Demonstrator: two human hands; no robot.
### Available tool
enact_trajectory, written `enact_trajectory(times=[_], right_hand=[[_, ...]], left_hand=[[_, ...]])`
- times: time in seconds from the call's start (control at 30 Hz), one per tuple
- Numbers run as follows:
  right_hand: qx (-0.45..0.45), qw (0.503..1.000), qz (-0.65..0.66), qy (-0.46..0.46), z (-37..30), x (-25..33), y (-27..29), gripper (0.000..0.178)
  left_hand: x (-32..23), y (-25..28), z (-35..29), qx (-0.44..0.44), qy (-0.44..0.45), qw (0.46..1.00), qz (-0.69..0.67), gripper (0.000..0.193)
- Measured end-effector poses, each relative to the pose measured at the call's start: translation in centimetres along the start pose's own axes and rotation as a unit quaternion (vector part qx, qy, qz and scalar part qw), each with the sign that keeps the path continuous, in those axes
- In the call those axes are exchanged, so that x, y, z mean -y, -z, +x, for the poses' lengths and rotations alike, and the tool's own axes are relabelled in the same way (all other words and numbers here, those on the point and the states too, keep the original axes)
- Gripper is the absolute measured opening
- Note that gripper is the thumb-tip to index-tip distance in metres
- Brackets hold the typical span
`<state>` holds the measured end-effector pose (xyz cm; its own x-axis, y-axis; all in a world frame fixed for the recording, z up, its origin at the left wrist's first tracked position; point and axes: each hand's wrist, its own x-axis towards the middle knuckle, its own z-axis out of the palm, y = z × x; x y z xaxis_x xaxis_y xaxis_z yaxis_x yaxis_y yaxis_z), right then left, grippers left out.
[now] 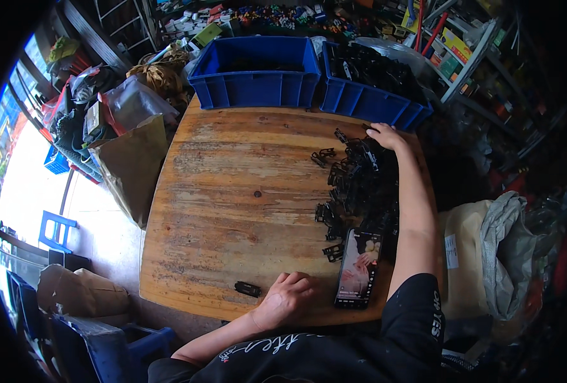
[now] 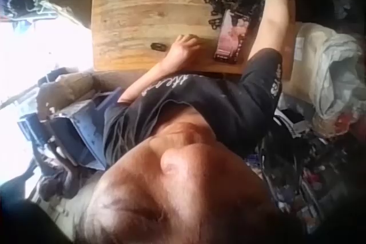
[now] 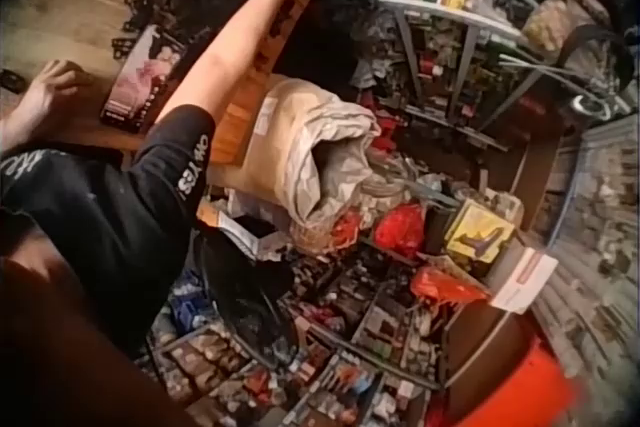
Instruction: Assembling small black plastic components at a workbench.
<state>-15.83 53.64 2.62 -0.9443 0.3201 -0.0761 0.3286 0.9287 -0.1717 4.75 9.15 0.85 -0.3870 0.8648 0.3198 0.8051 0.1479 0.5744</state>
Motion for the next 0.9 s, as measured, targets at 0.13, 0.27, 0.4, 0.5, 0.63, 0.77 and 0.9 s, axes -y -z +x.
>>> enact_trajectory(times=[0.13, 0.27, 0.4, 0.5, 0.63, 0.77, 0.9], right_hand=[[0.035, 0.997, 0.057, 0.023, -3.8, 1.5, 1.8, 0.049], [-0.149, 0.980, 0.115, 0.062, -9.9, 4.6, 3.7, 0.035], [-0.159, 0.970, 0.175, 0.059, -18.3, 3.9, 5.4, 0.033], [-0.137, 0.959, 0.247, 0.013, -25.1, 2.5, 7.0, 0.034], [-0.323, 0.903, 0.279, -0.040, -34.2, 5.6, 6.1, 0.032], [-0.300, 0.839, 0.442, 0.110, -38.2, 16.7, 1.1, 0.023], [-0.119, 0.888, 0.309, 0.320, -37.7, 25.3, -5.6, 0.037]], left_hand=[[-0.4, -0.4, -0.7, 0.007, 0.007, 1.000, 0.024, 0.029], [-0.2, -0.4, -1.1, -0.005, 0.001, 1.000, 0.030, 0.034], [-0.1, 0.6, -1.2, -0.043, -0.048, 0.997, -0.031, 0.035], [-0.6, 3.2, -2.0, -0.201, -0.110, 0.973, -0.027, 0.024], [2.2, 6.3, -5.9, -0.438, 0.124, 0.890, -0.027, 0.013], [3.7, 6.6, -10.3, -0.420, 0.299, 0.857, -0.019, 0.009], [3.2, 5.3, -10.6, -0.385, 0.242, 0.884, 0.105, 0.009]])
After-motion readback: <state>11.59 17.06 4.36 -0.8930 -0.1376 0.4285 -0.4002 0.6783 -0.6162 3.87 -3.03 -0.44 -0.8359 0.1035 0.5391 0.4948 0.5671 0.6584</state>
